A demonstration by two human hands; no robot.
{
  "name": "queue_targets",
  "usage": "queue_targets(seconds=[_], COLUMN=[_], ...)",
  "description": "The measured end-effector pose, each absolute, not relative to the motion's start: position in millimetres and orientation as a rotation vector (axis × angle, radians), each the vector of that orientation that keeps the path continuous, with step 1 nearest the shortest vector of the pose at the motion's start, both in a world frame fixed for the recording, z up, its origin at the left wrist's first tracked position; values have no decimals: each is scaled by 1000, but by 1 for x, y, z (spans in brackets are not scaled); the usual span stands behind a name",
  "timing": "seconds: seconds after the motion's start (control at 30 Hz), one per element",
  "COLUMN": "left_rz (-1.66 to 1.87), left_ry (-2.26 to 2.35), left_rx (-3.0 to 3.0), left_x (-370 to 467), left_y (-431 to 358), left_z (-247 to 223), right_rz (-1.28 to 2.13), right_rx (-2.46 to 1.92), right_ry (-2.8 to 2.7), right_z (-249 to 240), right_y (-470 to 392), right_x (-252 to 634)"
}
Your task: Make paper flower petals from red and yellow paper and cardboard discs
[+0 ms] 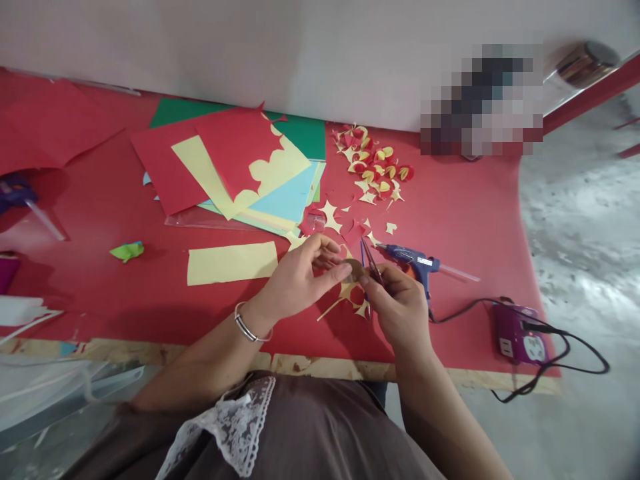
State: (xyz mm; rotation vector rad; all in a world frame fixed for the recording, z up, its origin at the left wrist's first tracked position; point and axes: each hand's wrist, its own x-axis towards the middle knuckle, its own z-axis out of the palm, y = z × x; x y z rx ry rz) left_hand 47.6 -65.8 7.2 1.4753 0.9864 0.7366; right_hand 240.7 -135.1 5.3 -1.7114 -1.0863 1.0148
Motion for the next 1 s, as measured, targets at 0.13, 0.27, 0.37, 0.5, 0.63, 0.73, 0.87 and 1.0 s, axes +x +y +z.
queue_targets(seconds=[0.13,0.27,0.37,0.5,0.63,0.73,0.87,1.0], left_rz=[587,494,535,637,747,769,774,790], left_ry=[881,688,685,776,845,893,906,894], left_rx=[1363,1232,1088,1066,1098,1131,1111,1078], left_x=[45,49,53,55,58,61,63,62], left_y=[-51,-39,-39,-44,-50,-54,-57,-57], left_z=[5,-1,-8,-14,-15,-12,-9,-12], right_rz=[1037,1058,1035,856,654,580,561,525], right_rx=[-1701,-1685,-1687,-1738,-1774,-1748,-1688,-1671], right_ry=[-1088,-1106,-1135,-1191,-1258,-1344,-1438,-1474], right_z=[3,-3,-5,-4,-7,-12,-15,-12], right_y=[-137,-139,-139,-141,-142,-142,-141,-140], right_x=[242,244,244,242,238,236,236,236])
